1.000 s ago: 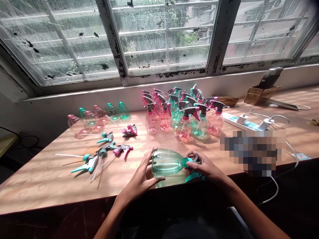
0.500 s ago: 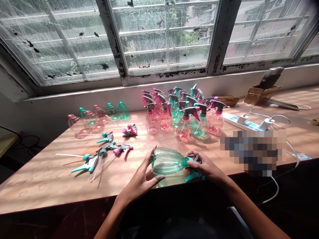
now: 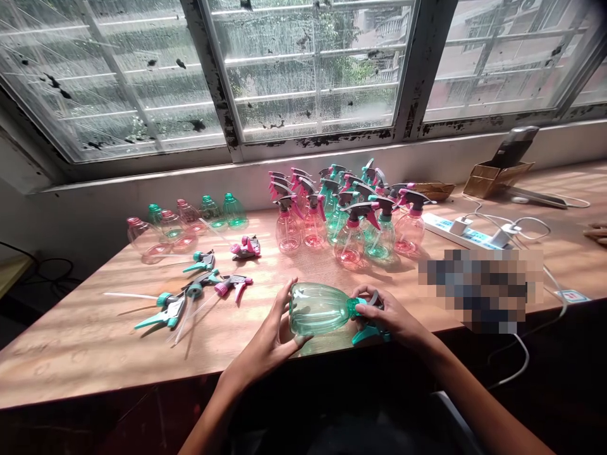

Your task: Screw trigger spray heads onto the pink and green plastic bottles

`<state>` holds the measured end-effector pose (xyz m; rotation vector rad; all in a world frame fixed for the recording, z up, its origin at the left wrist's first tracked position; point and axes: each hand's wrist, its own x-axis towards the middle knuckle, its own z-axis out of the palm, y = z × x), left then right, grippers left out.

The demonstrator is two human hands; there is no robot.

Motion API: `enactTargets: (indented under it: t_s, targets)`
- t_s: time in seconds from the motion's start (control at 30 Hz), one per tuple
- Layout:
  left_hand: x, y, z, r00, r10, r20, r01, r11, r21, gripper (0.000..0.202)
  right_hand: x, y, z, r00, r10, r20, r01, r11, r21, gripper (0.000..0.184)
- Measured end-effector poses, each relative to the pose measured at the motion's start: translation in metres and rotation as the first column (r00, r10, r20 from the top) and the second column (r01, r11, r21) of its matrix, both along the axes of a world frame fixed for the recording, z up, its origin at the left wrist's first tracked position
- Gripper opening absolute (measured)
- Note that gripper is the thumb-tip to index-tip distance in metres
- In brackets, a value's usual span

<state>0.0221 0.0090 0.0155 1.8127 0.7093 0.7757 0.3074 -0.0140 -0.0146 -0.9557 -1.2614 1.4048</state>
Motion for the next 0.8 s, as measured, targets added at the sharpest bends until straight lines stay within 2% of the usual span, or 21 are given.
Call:
enactTargets:
  t_s: [0.13,0.3,0.4,0.5,0.63,0.7,0.8]
  targets:
    - [-0.003,0.002,-0.008,1.0,0.019,0.022,-0.02,0.999,0.041,0.083,0.001,0.0,-0.001,1.0,0.0,-0.012,0.0,1.0,-0.006,0.038]
    - [0.0,0.001,-0.004,1.0,-0.006,0.008,0.006,0.999,-0.051,0.104,0.001,0.001,-0.002,1.0,0.002,-0.016,-0.002,1.0,0.008,0.037]
    - [-0.002,0.001,-0.001,1.0,-0.015,-0.015,0.015,1.0,0.02,0.094,0.0,0.001,-0.002,1.0,-0.003,-0.021,0.003,1.0,0.009,0.036]
    - [-0.008,0.003,-0.006,0.998,0.001,-0.059,0.006,0.992,0.126,0.082,0.0,0.002,-0.004,0.999,-0.008,-0.039,0.008,1.0,-0.004,0.036]
    - [-0.01,0.007,-0.011,0.989,0.041,-0.142,-0.009,0.975,0.221,0.083,0.001,0.002,-0.005,0.997,0.013,-0.07,-0.014,1.0,-0.008,0.033]
    - [-0.006,0.009,-0.006,0.978,0.08,-0.191,-0.023,0.959,0.284,0.081,0.001,0.001,-0.006,0.994,0.017,-0.108,-0.02,0.999,-0.026,0.032]
    - [-0.005,0.003,0.016,0.956,0.126,-0.266,-0.028,0.939,0.343,0.087,0.002,0.001,-0.007,0.988,0.003,-0.154,-0.009,0.999,-0.034,0.033]
